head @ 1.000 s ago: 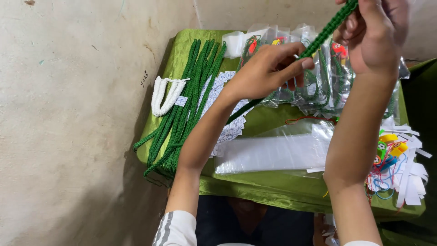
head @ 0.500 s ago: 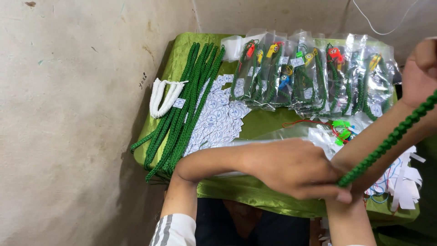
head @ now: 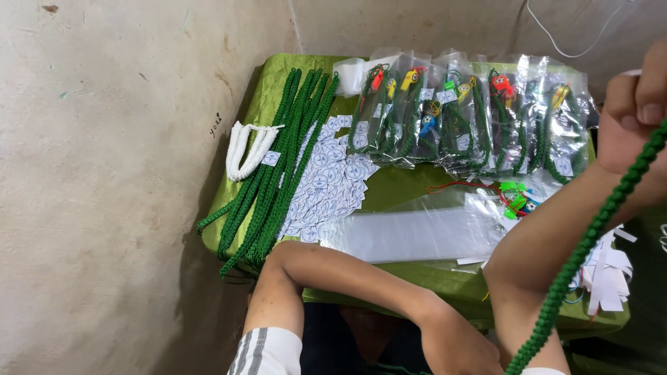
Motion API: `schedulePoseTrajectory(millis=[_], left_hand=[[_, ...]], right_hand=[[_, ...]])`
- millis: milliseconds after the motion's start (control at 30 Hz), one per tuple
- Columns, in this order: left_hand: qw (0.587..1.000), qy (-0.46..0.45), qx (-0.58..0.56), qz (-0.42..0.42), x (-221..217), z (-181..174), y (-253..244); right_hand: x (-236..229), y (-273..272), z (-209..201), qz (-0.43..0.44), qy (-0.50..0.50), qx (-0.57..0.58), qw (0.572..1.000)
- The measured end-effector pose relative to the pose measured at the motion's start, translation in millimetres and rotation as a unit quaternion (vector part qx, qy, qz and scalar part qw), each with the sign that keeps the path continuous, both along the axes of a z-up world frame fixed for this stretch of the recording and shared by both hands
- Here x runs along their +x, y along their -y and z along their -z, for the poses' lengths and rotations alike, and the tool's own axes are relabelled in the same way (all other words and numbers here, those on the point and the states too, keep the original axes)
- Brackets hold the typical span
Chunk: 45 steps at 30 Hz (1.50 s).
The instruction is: The person places a green beaded rope into a clear plastic bag, adds a small red whistle, and seals the bag. They then pick up another green beaded rope, attach a green whistle to it, and prepare to package it.
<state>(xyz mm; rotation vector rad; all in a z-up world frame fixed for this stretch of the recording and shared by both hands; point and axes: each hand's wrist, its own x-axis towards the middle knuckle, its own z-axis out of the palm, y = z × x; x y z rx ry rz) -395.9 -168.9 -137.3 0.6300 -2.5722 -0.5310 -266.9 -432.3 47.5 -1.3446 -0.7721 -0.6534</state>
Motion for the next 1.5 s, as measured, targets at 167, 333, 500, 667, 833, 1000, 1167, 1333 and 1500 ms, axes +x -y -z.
schedulePoseTrajectory(millis=[167,333,500,667,833,1000,1167,1333,1500], left_hand=[[0.945,0.005,0.326,0.010,-12.8,46.7,-0.8],[0.894,0.153,0.420,0.042,38.8,23.9,18.9],[0.865,-0.095,0.492,-0.010,154.7,-85.4,9.2],[0.878,-0.335,0.323,-0.113,224.9,-180.1,-41.7],[0.776,-0.537,0.127,-0.306,233.1,-214.4,-72.5],[0.762,-0.486,0.017,-0.426,211.9,-234.5,-83.2],[0.742,-0.518,0.000,-0.425,194.9,-243.5,-84.1],[0.723,-0.519,-0.057,-0.452,183.9,-250.3,-82.4],[0.722,-0.511,-0.111,-0.453,183.1,-249.1,-78.8]], right_hand=[[-12.4,-58.7,-42.9,0.101,-0.028,-0.046,0.993],[-19.2,-88.8,-67.6,0.167,-0.067,-0.037,0.983],[-18.9,-86.7,-61.6,0.168,-0.071,-0.041,0.982],[-21.6,-113.9,-96.5,0.160,-0.052,-0.229,0.959],[-6.6,-135.4,-102.3,0.137,-0.086,-0.287,0.944],[5.2,-154.0,-103.7,0.072,-0.117,-0.234,0.963],[10.5,-164.6,-99.1,0.039,-0.094,-0.186,0.977],[12.6,-164.3,-91.1,0.103,-0.069,-0.209,0.970],[1.5,-171.3,-97.4,0.140,-0.045,-0.250,0.957]])
